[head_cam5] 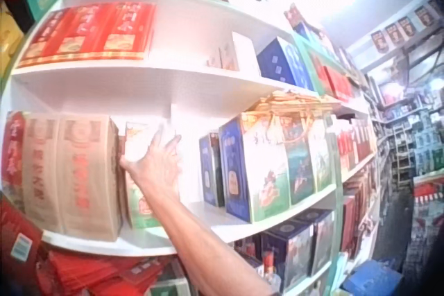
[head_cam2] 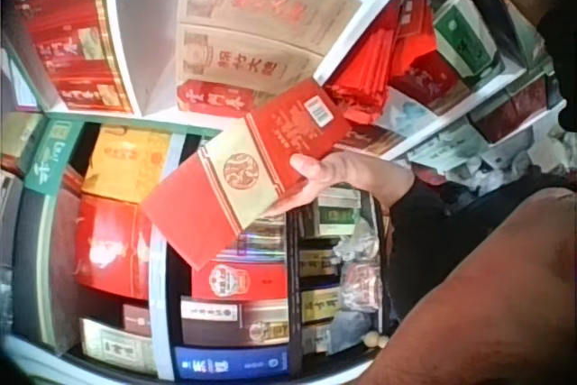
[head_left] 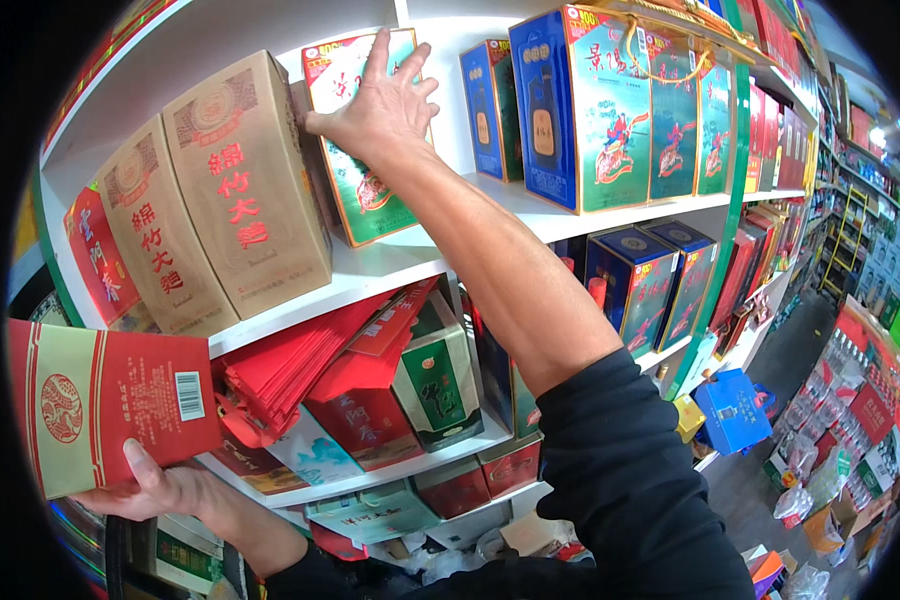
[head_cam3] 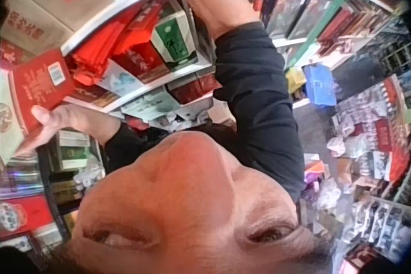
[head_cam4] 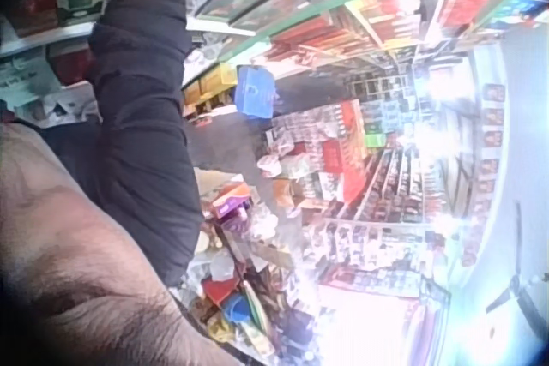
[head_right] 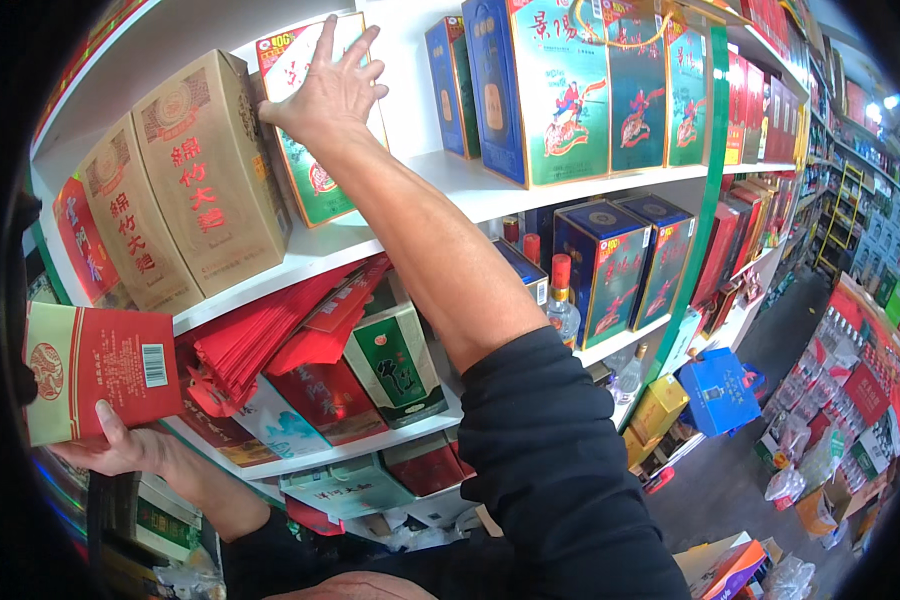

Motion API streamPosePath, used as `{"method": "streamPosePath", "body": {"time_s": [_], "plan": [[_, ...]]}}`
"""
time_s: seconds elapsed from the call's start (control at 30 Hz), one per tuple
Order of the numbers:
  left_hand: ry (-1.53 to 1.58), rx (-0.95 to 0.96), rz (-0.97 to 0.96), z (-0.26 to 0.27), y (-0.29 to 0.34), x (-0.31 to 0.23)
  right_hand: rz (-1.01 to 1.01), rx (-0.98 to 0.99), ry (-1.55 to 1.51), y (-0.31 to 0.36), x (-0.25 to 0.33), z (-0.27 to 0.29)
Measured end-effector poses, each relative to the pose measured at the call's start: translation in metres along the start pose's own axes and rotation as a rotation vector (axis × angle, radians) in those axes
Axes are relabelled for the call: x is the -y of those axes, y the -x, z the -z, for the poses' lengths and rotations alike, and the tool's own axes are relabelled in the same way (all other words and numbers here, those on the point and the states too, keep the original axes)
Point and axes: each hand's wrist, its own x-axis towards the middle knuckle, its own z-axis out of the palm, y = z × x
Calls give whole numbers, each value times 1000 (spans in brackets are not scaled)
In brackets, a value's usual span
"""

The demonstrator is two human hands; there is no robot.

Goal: The person restocks a store shelf by picking up various boxes and gift bags from the floor and lower shelves, then placing them on upper shelves. They handle red, green, blue, and gold boxes along with yellow gift bags, arranging them in rows.

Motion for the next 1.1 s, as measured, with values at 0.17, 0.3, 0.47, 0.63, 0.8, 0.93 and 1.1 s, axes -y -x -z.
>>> {"method": "streamPosePath", "body": {"time_s": [0.17,0.3,0.47,0.63,0.8,0.93,1.1], "plan": [[-29,19,-3,3,-3,-1,54,-217,101,11,3,-13],[-17,14,-43,7,-6,1,32,-198,121,-3,2,-32],[-41,11,-53,11,-7,0,10,79,234,-2,-22,-38],[-32,7,-18,13,-4,-1,194,487,528,-1,-36,-51],[-31,49,6,17,-1,2,216,518,535,0,-52,-69],[-49,63,52,21,3,3,235,534,537,13,-40,-49],[-95,83,-1,23,10,-8,474,-54,49,77,-55,56]]}}
